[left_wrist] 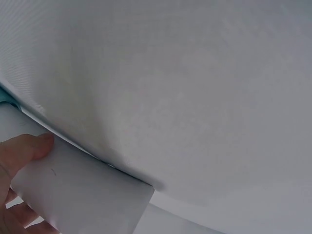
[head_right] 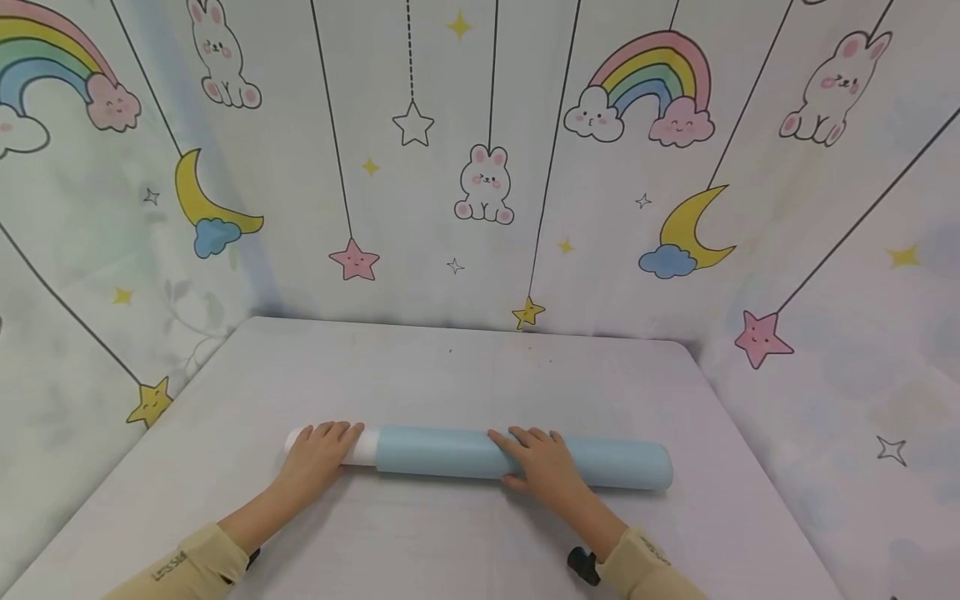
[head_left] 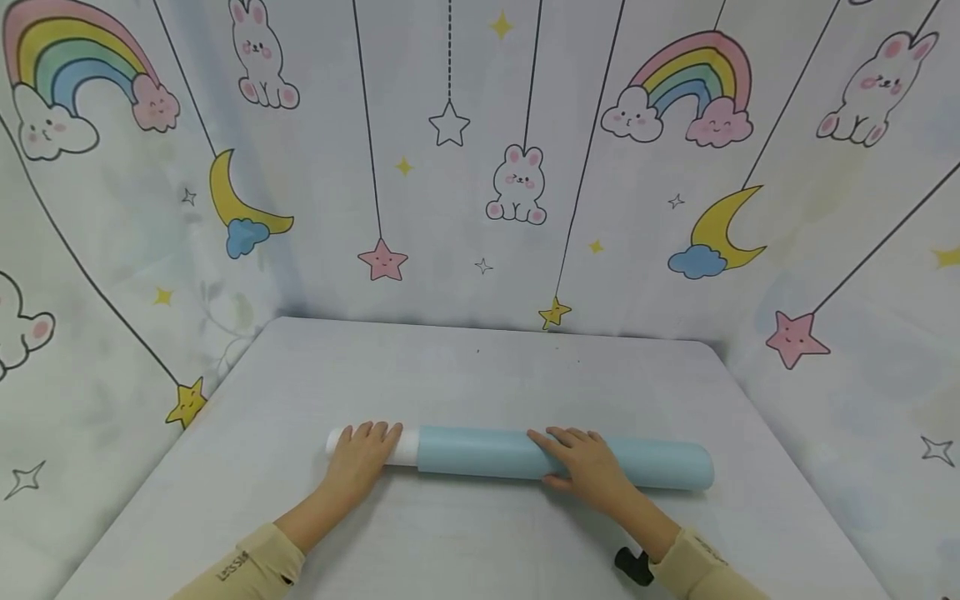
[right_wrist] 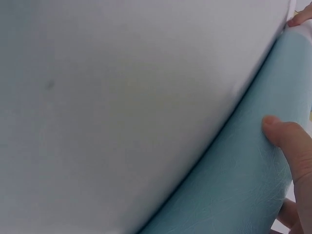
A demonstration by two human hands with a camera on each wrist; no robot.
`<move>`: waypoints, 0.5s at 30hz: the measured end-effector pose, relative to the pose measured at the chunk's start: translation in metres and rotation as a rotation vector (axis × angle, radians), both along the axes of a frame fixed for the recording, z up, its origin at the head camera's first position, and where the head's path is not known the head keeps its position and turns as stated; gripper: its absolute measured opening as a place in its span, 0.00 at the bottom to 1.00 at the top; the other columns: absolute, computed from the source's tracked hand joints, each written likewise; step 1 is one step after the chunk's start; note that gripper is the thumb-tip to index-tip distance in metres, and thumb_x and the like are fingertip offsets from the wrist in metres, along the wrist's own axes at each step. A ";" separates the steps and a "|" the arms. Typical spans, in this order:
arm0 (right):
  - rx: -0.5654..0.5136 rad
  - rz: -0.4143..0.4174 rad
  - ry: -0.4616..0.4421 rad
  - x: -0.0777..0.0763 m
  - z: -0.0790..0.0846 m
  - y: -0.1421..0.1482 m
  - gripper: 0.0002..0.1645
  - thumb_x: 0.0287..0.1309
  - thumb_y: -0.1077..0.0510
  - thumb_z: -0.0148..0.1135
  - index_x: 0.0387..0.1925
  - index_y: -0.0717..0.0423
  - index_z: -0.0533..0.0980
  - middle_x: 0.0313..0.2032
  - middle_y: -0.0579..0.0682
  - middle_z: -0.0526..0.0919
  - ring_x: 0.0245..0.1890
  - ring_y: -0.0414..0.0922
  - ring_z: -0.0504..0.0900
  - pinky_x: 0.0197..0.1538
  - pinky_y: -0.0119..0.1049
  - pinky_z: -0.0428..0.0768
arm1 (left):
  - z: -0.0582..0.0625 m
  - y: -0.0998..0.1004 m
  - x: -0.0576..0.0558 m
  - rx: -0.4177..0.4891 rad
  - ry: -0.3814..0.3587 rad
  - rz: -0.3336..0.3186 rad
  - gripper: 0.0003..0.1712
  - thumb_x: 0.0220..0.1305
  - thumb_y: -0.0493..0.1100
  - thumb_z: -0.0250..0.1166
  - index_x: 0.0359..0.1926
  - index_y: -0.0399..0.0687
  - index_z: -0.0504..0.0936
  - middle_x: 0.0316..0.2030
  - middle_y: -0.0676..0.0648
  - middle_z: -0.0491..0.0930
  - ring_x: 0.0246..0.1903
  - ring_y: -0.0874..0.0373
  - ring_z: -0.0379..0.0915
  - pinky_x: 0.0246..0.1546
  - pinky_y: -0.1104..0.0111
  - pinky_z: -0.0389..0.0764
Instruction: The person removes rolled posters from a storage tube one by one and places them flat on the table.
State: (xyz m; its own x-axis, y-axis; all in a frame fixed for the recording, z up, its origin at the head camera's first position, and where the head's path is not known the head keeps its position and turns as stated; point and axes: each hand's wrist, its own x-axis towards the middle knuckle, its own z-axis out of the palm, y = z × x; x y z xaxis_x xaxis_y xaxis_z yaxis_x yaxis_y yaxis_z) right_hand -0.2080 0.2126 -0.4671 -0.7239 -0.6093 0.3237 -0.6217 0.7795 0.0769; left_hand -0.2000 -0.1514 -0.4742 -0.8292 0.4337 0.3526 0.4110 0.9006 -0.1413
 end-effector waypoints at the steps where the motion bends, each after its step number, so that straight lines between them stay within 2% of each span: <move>1: -0.005 -0.002 0.001 0.000 -0.001 0.002 0.43 0.40 0.41 0.71 0.60 0.44 0.68 0.51 0.53 0.77 0.46 0.53 0.77 0.44 0.57 0.73 | 0.000 0.000 0.000 0.001 0.000 0.001 0.30 0.42 0.35 0.73 0.50 0.44 0.73 0.42 0.42 0.77 0.43 0.45 0.74 0.41 0.50 0.74; 10: -0.050 -0.002 0.034 0.003 -0.002 0.025 0.43 0.35 0.44 0.74 0.58 0.44 0.71 0.49 0.53 0.78 0.45 0.54 0.78 0.44 0.58 0.73 | 0.001 0.001 0.000 -0.001 0.034 -0.021 0.30 0.41 0.32 0.73 0.48 0.44 0.73 0.40 0.43 0.77 0.41 0.45 0.74 0.39 0.51 0.74; 15: -0.049 -0.021 0.018 0.006 -0.001 0.039 0.43 0.36 0.44 0.74 0.59 0.44 0.70 0.49 0.53 0.78 0.46 0.54 0.77 0.46 0.60 0.71 | 0.002 0.002 0.001 0.005 0.034 -0.022 0.30 0.41 0.33 0.73 0.48 0.45 0.73 0.40 0.43 0.77 0.42 0.44 0.74 0.40 0.50 0.74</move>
State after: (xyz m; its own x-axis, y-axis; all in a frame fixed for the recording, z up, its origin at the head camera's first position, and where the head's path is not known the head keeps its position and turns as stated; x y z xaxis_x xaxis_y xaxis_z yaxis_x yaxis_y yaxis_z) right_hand -0.2022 0.2514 -0.4678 -0.7300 -0.5769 0.3664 -0.6040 0.7955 0.0493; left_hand -0.1994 -0.1492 -0.4725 -0.8069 0.4503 0.3823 0.4261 0.8919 -0.1514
